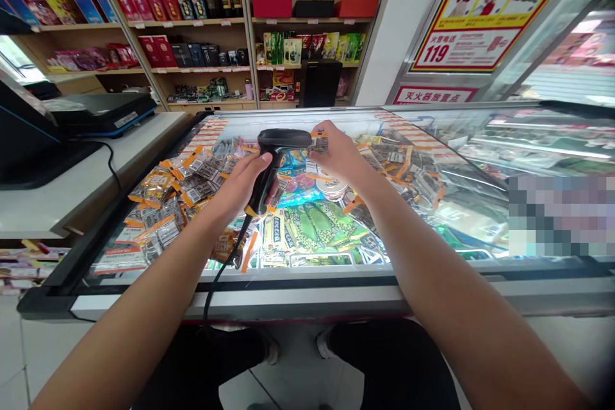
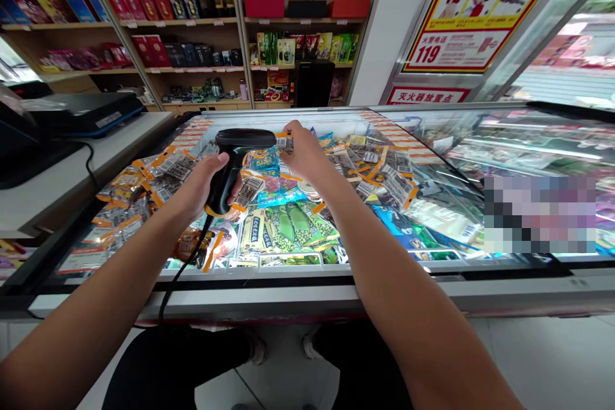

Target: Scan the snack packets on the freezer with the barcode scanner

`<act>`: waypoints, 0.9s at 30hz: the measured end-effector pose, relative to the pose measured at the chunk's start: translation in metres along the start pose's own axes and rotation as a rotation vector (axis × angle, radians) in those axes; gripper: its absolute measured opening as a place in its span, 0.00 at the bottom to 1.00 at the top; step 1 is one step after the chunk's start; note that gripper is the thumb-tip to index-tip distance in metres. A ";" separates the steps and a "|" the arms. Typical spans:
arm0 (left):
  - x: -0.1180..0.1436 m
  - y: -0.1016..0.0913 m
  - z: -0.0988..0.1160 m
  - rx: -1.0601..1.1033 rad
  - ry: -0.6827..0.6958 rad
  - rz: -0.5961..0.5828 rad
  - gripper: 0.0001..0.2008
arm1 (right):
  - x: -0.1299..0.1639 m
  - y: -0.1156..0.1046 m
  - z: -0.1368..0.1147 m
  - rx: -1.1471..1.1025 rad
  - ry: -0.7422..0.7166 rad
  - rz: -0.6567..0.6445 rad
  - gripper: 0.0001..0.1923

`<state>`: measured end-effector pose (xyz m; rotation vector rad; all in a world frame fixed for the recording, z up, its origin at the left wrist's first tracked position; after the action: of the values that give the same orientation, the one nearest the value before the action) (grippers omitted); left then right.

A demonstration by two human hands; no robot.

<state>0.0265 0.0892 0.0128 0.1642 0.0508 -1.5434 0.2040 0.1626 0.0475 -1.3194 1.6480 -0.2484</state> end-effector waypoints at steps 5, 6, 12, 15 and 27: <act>-0.004 -0.015 0.011 0.051 -0.003 0.136 0.22 | -0.010 -0.027 0.055 0.240 0.186 0.050 0.18; -0.005 -0.018 0.014 0.066 0.001 0.157 0.23 | -0.012 -0.033 0.071 0.314 0.243 0.042 0.19; -0.010 -0.029 0.016 0.078 -0.003 0.248 0.25 | -0.017 -0.044 0.078 0.527 0.166 0.156 0.24; -0.012 -0.031 0.012 0.064 -0.017 0.270 0.26 | -0.001 -0.001 0.021 0.338 -0.036 0.084 0.19; -0.012 -0.022 0.008 0.016 0.011 0.172 0.20 | 0.038 0.069 -0.013 0.012 0.110 -0.213 0.44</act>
<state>0.0034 0.0997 0.0207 0.1850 0.0326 -1.3713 0.1522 0.1530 -0.0128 -1.4962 1.5931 -0.4647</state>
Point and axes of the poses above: each hand's wrist, its own x-axis away from the middle knuckle, its own y-axis out of the palm, z = x × y, the point moved 10 cm from there along -x, towards the middle knuckle, and after that the axes turned 15 degrees about z, right-handed, at the moved point
